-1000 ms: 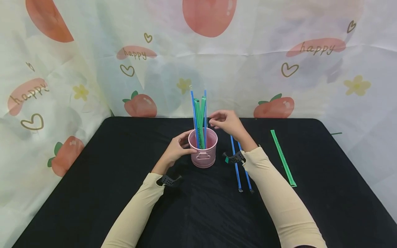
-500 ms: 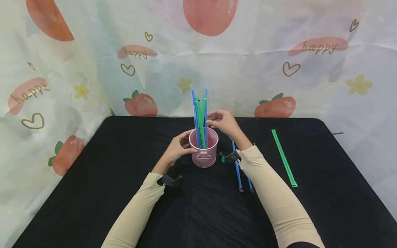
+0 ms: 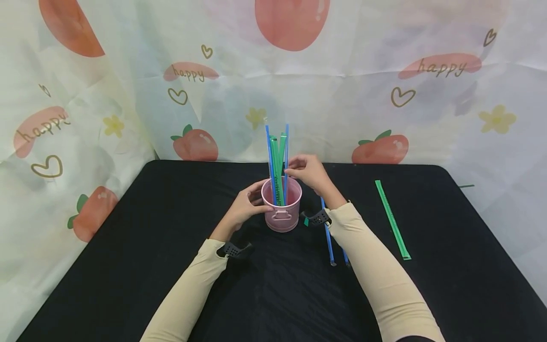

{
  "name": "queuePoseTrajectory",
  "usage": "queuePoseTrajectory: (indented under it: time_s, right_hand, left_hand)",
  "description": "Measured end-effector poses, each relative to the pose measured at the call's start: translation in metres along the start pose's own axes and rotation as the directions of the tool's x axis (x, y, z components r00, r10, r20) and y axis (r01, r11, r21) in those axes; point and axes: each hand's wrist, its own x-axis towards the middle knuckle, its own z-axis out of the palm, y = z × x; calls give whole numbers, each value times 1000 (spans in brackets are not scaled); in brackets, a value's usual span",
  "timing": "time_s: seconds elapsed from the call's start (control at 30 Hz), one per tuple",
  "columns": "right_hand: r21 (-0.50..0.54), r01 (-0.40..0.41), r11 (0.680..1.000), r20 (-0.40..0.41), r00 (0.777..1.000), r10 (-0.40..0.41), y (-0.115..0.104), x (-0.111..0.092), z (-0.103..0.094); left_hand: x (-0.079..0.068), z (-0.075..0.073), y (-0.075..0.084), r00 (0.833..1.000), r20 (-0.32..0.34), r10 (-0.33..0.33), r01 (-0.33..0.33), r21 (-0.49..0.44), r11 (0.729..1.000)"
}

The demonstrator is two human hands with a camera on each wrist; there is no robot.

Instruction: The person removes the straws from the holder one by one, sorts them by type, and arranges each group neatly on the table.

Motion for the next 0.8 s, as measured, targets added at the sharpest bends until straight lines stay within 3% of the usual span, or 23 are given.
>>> queuePoseTrajectory:
  time_s: [0.2,0.4,0.67,0.8]
  right_hand:
    - [6,2,1000,1,1000,-2,0,-1,-2]
    - [-3,11,1000,-7,1000,-11,3,-2,-3]
    - [-25,8,1000,-14,1000,-8,4,-2,-3]
    - [-26,8,1000,-15,1000,-8,4,-2,-3]
  left_hand:
    - [-2,3,-3,1000,5,-3,3,-10,1000]
    - [-5,9,-4,999,10,43,-43,-68,997]
    - [-18,10,19,998,1,64,-64,-73,995]
    - [-15,10,15,999,-6,51,-51,-81,995]
